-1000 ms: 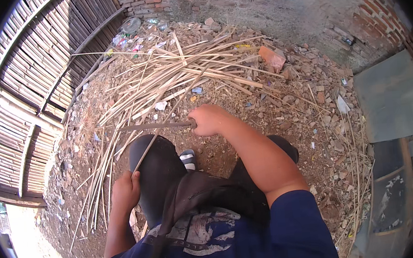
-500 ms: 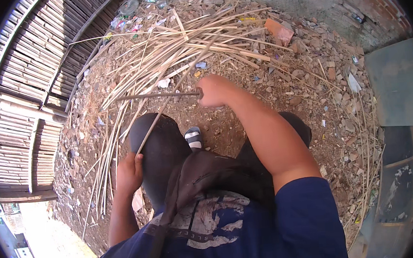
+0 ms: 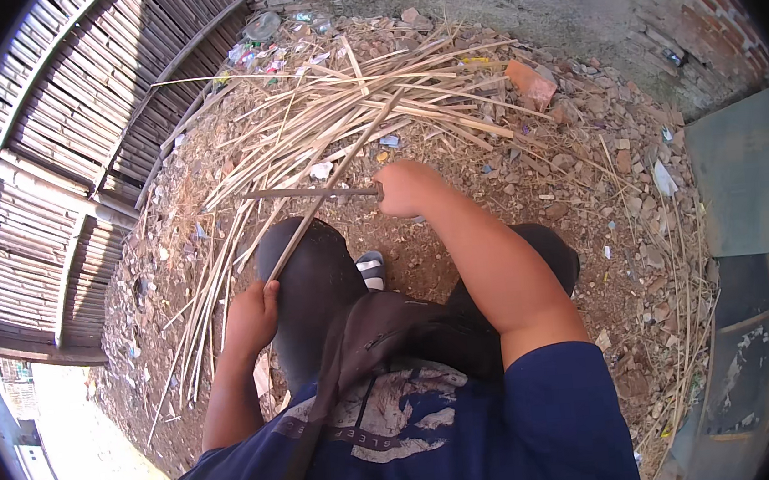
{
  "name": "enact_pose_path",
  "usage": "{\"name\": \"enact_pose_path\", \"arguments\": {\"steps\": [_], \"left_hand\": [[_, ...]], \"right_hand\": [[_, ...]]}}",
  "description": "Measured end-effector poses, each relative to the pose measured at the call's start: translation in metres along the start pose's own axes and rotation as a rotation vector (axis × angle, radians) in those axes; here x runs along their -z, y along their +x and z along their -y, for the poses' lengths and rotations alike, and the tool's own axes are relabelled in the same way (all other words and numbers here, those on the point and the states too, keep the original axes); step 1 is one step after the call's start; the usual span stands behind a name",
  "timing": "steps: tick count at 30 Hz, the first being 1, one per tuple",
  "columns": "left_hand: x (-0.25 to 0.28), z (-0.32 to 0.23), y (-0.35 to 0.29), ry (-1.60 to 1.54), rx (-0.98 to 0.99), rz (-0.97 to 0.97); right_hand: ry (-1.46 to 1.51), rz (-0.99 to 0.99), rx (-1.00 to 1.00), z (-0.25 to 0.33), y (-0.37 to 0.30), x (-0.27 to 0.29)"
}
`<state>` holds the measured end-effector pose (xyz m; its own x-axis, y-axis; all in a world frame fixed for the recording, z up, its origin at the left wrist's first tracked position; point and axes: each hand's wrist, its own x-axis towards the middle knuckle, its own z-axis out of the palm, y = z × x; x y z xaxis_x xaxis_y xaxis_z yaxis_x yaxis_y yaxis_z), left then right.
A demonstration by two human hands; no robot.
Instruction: The person scrapes the outer layer of a bamboo strip using a blade, holding the strip against their leg and repeating the motion several times.
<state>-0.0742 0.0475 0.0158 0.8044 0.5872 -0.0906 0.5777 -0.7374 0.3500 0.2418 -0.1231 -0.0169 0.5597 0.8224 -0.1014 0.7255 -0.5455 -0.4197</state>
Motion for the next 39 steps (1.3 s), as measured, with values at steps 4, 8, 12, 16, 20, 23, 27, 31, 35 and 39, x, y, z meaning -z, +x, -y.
{"name": "enact_pose_path", "arguments": {"steps": [4, 8, 12, 16, 20, 23, 27, 31, 35, 39], "left_hand": [[0.0, 0.015, -0.007, 0.056, 0.024, 0.017], [-0.008, 0.002, -0.011, 0.064, 0.068, 0.004], [0.002, -0.001, -0.008, 0.128, 0.054, 0.019], [0.001, 0.007, -0.01, 0.068, 0.066, 0.035], [-0.008, 0.013, -0.005, 0.031, 0.035, 0.028], [0.002, 0.003, -0.001, -0.004, 0.025, 0.025], [0.004, 0.013, -0.006, -0.032, 0.012, 0.013], [-0.004, 0.017, -0.008, -0.052, 0.007, 0.035], [-0.001, 0.01, -0.007, 0.056, -0.002, -0.009], [0.009, 0.011, -0.01, -0.015, 0.027, 0.036]], "right_hand": [[-0.131, 0.043, 0.062, 0.045, -0.019, 0.015], [0.114, -0.103, -0.132, 0.006, -0.002, -0.01], [0.065, -0.173, -0.279, -0.047, 0.002, 0.013], [-0.02, -0.059, -0.094, 0.022, -0.011, 0.009], [0.048, -0.031, -0.084, 0.019, -0.006, -0.002], [0.092, 0.137, -0.234, -0.02, 0.002, 0.013], [0.011, -0.007, -0.073, 0.024, -0.007, 0.011], [0.117, -0.061, -0.224, -0.003, 0.0, 0.01], [0.13, -0.222, -0.4, -0.082, 0.009, 0.03], [0.123, -0.255, -0.294, -0.037, -0.002, 0.036]]}}
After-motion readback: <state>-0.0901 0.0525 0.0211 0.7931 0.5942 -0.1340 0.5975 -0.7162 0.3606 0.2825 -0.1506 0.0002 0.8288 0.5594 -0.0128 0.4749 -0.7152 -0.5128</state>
